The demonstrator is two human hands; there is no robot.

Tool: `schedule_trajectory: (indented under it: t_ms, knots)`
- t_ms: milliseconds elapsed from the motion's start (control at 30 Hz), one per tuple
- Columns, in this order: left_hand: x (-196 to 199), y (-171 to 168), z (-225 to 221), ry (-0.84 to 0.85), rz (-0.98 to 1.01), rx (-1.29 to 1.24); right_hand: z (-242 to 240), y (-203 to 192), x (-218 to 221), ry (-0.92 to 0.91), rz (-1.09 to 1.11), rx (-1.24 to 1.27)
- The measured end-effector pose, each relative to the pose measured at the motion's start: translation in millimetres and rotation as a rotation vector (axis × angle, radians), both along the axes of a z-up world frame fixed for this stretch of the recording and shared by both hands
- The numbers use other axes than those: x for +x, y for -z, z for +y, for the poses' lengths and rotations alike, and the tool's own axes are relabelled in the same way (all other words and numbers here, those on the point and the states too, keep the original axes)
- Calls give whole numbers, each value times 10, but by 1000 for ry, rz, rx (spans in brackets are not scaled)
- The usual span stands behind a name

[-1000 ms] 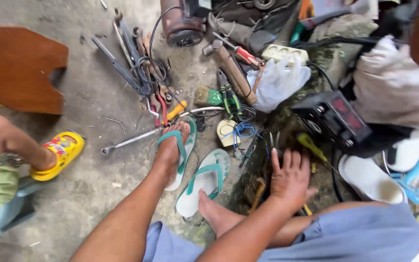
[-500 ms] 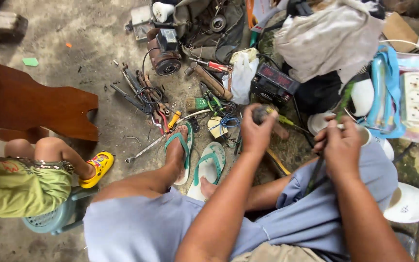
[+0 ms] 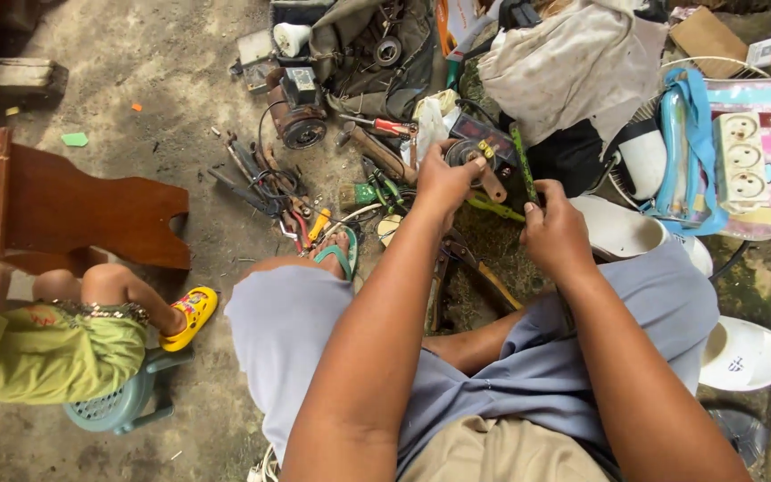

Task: Connecting and stripping wires for electronic repair using pliers

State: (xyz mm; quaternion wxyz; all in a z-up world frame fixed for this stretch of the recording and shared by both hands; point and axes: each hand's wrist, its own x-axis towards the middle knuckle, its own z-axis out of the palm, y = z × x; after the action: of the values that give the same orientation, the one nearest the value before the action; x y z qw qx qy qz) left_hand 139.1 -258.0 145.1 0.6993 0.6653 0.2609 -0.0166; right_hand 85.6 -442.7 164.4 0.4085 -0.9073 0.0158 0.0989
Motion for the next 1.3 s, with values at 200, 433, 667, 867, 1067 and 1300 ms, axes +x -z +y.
schedule_trajectory:
  t_ms: [200,433,667,867,1067,1300]
  knots:
    - [-77,-332,-27,76,-121,112,-25,-211,-123,64,-115,123]
    - [44,47,-98,114,-204,366,207,-282,30,-117,-458,-89]
    - [86,-39,-100,90,-161,386,293,-365,195,-193,-489,-336]
    - [97,-145,-70,117,-110,390,337,-418,349,-229,-579,-523]
    - [100,-177,-72,117,-96,376,291,-535,556,-259,-664,-349]
    - [78,-292,-57,139,-30,331,273,-152,702,-236,-637,-457]
